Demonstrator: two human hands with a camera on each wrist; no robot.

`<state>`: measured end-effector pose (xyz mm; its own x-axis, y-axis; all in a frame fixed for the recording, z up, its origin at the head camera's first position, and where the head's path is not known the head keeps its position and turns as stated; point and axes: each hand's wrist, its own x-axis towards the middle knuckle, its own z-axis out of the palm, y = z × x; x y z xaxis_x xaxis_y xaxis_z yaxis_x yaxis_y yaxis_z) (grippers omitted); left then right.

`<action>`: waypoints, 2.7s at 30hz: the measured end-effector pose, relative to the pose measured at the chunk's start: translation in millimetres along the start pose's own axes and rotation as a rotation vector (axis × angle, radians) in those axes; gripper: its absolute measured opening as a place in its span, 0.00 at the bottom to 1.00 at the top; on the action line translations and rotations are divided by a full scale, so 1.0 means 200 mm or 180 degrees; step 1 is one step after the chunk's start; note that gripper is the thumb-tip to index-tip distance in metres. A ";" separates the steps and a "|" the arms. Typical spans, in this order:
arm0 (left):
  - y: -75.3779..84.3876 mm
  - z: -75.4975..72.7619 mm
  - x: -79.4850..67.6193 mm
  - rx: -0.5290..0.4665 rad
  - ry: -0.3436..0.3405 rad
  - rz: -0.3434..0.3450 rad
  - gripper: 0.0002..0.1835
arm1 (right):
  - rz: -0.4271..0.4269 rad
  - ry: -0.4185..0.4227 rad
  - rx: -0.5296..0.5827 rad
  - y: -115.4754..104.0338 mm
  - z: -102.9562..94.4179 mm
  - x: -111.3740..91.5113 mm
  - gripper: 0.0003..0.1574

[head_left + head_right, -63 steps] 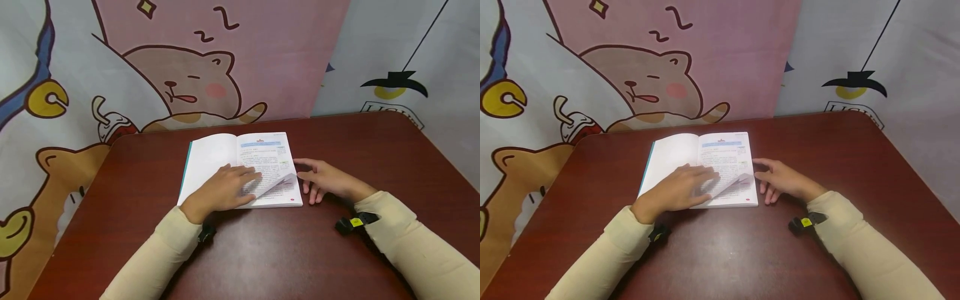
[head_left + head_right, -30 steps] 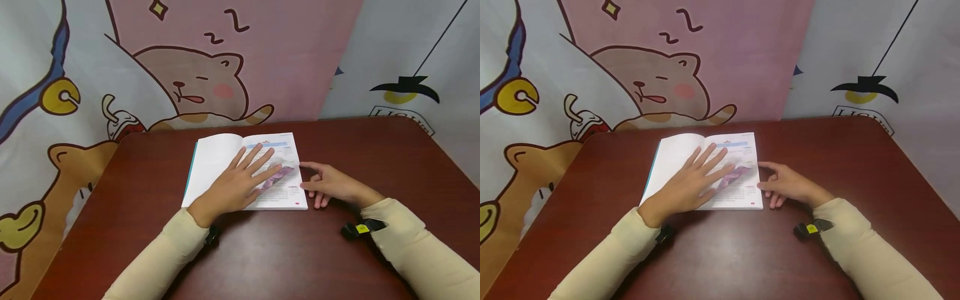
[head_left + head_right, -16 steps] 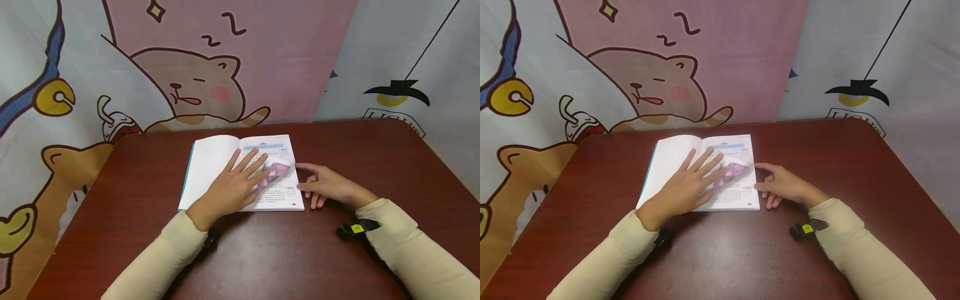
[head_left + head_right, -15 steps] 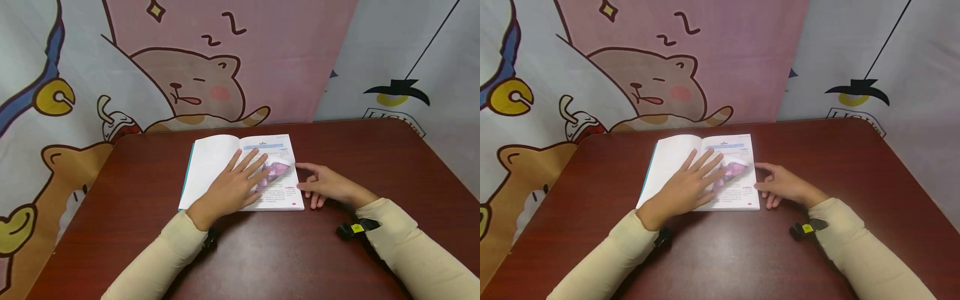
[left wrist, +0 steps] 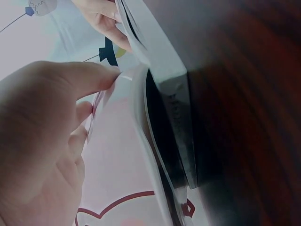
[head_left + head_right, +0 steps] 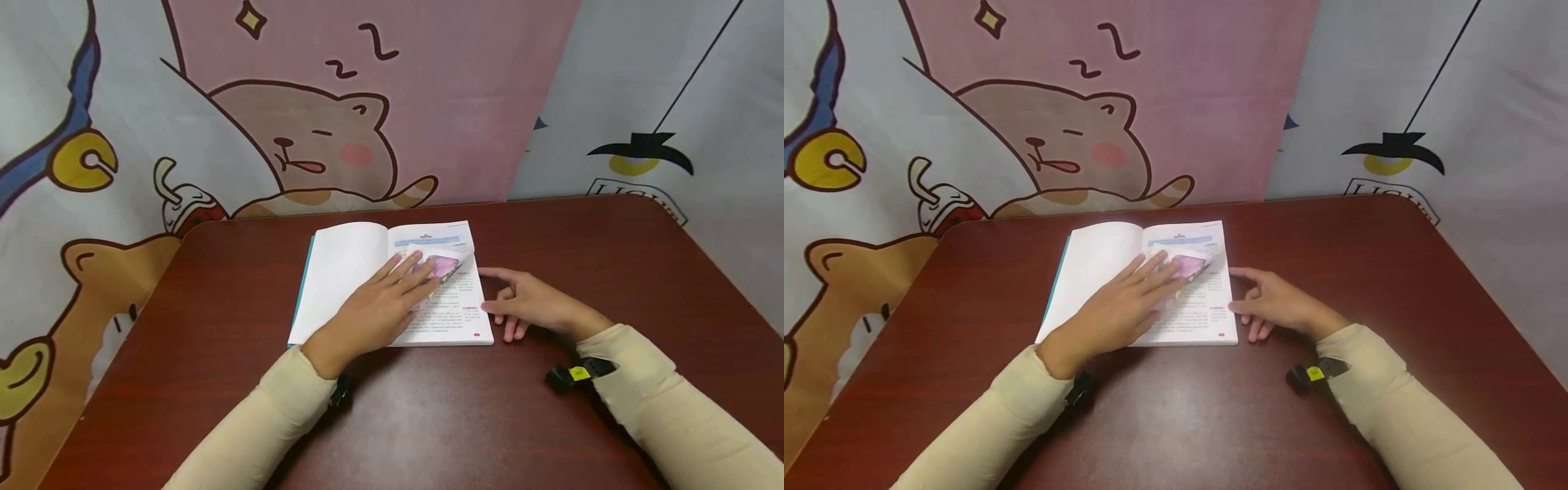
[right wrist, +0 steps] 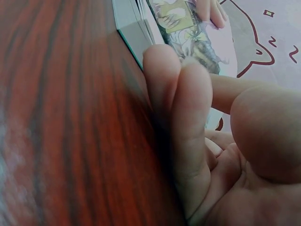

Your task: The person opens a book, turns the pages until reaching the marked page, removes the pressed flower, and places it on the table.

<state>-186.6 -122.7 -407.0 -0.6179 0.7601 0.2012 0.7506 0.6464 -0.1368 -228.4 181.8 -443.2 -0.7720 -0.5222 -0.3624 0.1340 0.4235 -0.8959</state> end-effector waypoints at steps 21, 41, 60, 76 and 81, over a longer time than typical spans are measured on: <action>-0.02 0.01 -0.02 -0.0158 -0.0103 -0.0261 0.27 | 0.0047 0.0016 -0.0079 -0.03 -0.01 0.01 0.53; -0.02 0.02 -0.03 -0.0280 -0.0223 -0.0400 0.28 | 0.0116 0.0008 -0.0069 0.00 0.00 0.00 0.54; -0.03 0.02 -0.04 -0.0060 -0.0254 -0.0351 0.26 | 0.0071 0.0013 -0.0047 0.00 0.01 0.01 0.53; -0.03 0.03 -0.04 -0.0033 -0.0292 -0.0542 0.26 | 0.0081 0.0012 -0.0061 -0.01 0.01 0.00 0.53; -0.03 0.04 -0.04 -0.0033 -0.0283 -0.0650 0.25 | 0.0068 0.0006 -0.0060 -0.01 0.00 0.00 0.53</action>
<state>-187.6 -133.0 -415.6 -0.7752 0.6166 0.1372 0.6098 0.7872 -0.0920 -228.5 180.4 -441.8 -0.7703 -0.5115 -0.3809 0.1388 0.4485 -0.8829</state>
